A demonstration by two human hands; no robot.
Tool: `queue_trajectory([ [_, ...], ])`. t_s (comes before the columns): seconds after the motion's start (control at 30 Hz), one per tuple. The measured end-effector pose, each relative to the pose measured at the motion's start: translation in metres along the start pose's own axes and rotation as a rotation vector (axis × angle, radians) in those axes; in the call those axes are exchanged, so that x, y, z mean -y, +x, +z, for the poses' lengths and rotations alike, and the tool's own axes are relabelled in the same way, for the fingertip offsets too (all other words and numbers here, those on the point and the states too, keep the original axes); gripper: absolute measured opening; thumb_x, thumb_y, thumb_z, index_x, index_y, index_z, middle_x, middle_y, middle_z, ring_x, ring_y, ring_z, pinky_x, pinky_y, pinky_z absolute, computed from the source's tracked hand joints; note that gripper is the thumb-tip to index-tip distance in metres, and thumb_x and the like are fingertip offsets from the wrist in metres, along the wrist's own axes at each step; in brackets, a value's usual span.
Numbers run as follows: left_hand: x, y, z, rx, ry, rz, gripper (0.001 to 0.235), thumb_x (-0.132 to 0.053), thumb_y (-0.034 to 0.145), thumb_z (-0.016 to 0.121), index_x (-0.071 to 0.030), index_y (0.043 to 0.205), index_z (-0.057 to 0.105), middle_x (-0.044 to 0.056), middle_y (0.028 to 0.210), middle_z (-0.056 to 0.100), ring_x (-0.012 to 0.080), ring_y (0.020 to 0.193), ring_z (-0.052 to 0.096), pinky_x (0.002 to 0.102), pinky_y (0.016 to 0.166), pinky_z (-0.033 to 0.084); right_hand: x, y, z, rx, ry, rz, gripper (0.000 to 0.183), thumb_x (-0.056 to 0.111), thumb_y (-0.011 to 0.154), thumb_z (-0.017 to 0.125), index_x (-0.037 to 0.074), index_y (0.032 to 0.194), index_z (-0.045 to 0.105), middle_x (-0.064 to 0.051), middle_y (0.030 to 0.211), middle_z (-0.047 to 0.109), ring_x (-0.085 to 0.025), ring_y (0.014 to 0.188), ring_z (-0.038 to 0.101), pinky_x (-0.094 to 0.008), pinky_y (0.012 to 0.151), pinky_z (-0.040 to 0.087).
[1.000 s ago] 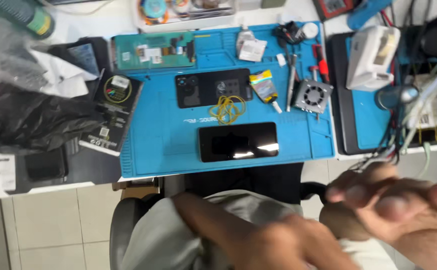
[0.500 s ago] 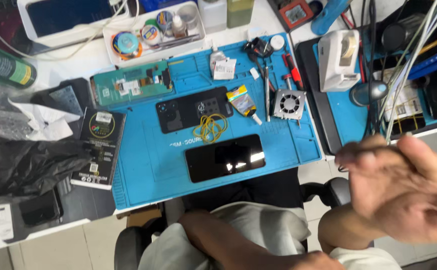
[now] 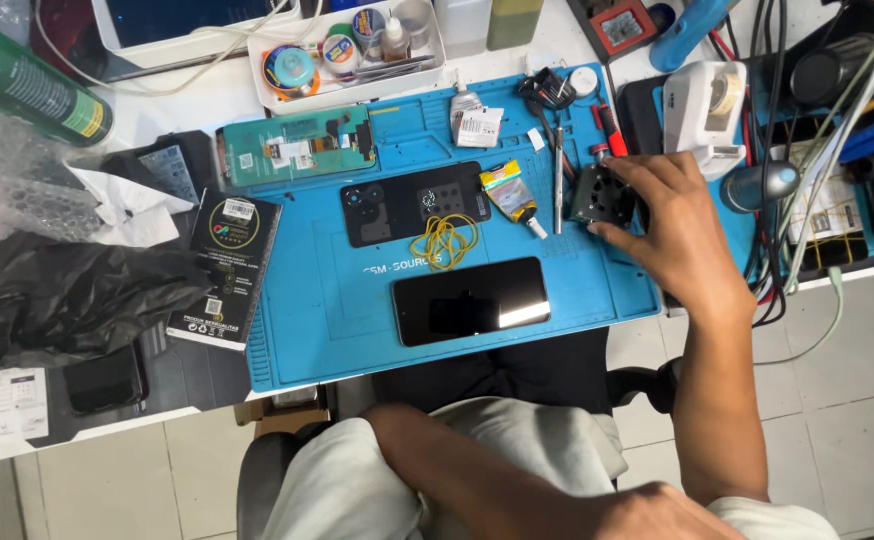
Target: The person applies adhesive from a yellow tube along the edges of a smartphone screen. They rotate the phone to cover all sides and continue applying adhesive until the end of the clip.
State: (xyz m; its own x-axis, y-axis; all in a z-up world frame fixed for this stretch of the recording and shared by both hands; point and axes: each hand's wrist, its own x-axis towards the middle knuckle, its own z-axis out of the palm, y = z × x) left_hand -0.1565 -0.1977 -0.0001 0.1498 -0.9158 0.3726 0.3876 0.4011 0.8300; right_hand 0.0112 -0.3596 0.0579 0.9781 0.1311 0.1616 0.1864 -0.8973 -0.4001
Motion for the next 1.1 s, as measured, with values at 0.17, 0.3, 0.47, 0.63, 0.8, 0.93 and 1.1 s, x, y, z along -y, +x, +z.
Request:
queue_trajectory([
  [0.17, -0.064, -0.026, -0.067, 0.2, 0.171, 0.239, 0.039, -0.038, 0.115, 0.059, -0.001, 0.127, 0.059, 0.011, 0.13, 0.062, 0.0258, 0.12, 0.061, 0.031, 0.106, 0.05, -0.014, 0.015, -0.025, -0.031, 0.064, -0.089, 0.07, 0.012, 0.069, 0.088, 0.003, 0.134, 0.065, -0.016, 0.124, 0.067, -0.036, 0.115, 0.058, -0.045, 0.099, 0.048],
  [0.3, -0.114, -0.051, -0.088, 0.011, 0.317, 0.056, 0.023, -0.025, 0.101, 0.075, -0.005, 0.095, 0.065, 0.004, 0.091, 0.065, 0.0212, 0.083, 0.062, 0.032, 0.083, 0.05, -0.026, 0.038, -0.035, -0.048, 0.052, -0.186, 0.068, 0.007, 0.072, 0.088, 0.001, 0.135, 0.064, -0.017, 0.128, 0.067, -0.037, 0.12, 0.058, -0.045, 0.104, 0.048],
  [0.47, -0.149, -0.081, -0.104, -0.556, 1.091, -0.207, 0.032, -0.026, 0.084, 0.083, -0.008, 0.106, 0.068, 0.008, 0.111, 0.066, 0.0276, 0.115, 0.061, 0.041, 0.098, 0.051, -0.034, 0.065, -0.02, 0.042, -0.026, -0.244, 0.066, 0.0, 0.067, 0.086, 0.0, 0.13, 0.066, -0.017, 0.126, 0.067, -0.038, 0.123, 0.057, -0.045, 0.108, 0.047],
  [0.63, -0.151, -0.11, -0.122, -0.788, 1.485, -0.445, 0.069, -0.034, 0.081, 0.081, 0.004, 0.132, 0.053, 0.019, 0.13, 0.058, 0.0363, 0.124, 0.051, 0.049, 0.103, 0.043, -0.036, 0.065, 0.0, 0.11, -0.008, -0.214, 0.065, -0.001, 0.067, 0.084, -0.001, 0.13, 0.066, -0.014, 0.134, 0.065, -0.037, 0.129, 0.053, -0.043, 0.11, 0.045],
  [0.8, -0.139, -0.115, -0.133, -0.71, 1.539, -0.67, 0.088, -0.041, 0.077, 0.081, 0.008, 0.14, 0.044, 0.022, 0.135, 0.052, 0.0366, 0.127, 0.045, 0.05, 0.102, 0.037, -0.033, 0.064, 0.001, 0.137, -0.035, -0.189, 0.066, 0.004, 0.07, 0.083, -0.001, 0.133, 0.064, -0.016, 0.137, 0.061, -0.036, 0.129, 0.051, -0.044, 0.11, 0.044],
  [0.93, -0.139, -0.11, -0.137, -0.648, 1.541, -0.717, 0.096, -0.043, 0.071, 0.084, 0.006, 0.142, 0.041, 0.022, 0.135, 0.051, 0.0349, 0.126, 0.045, 0.051, 0.103, 0.034, -0.024, 0.065, -0.006, 0.077, 0.033, -0.215, 0.062, 0.012, 0.075, 0.084, -0.001, 0.133, 0.063, -0.015, 0.136, 0.062, -0.036, 0.128, 0.052, -0.045, 0.109, 0.045],
  [1.1, -0.141, -0.107, -0.139, -0.628, 1.532, -0.748, 0.103, -0.044, 0.067, 0.087, 0.005, 0.144, 0.039, 0.021, 0.134, 0.052, 0.0343, 0.126, 0.046, 0.05, 0.106, 0.033, -0.016, 0.09, 0.004, -0.068, -0.153, -0.238, 0.049, 0.018, 0.086, 0.084, 0.001, 0.129, 0.068, -0.015, 0.126, 0.067, -0.036, 0.119, 0.057, -0.048, 0.1, 0.048],
])
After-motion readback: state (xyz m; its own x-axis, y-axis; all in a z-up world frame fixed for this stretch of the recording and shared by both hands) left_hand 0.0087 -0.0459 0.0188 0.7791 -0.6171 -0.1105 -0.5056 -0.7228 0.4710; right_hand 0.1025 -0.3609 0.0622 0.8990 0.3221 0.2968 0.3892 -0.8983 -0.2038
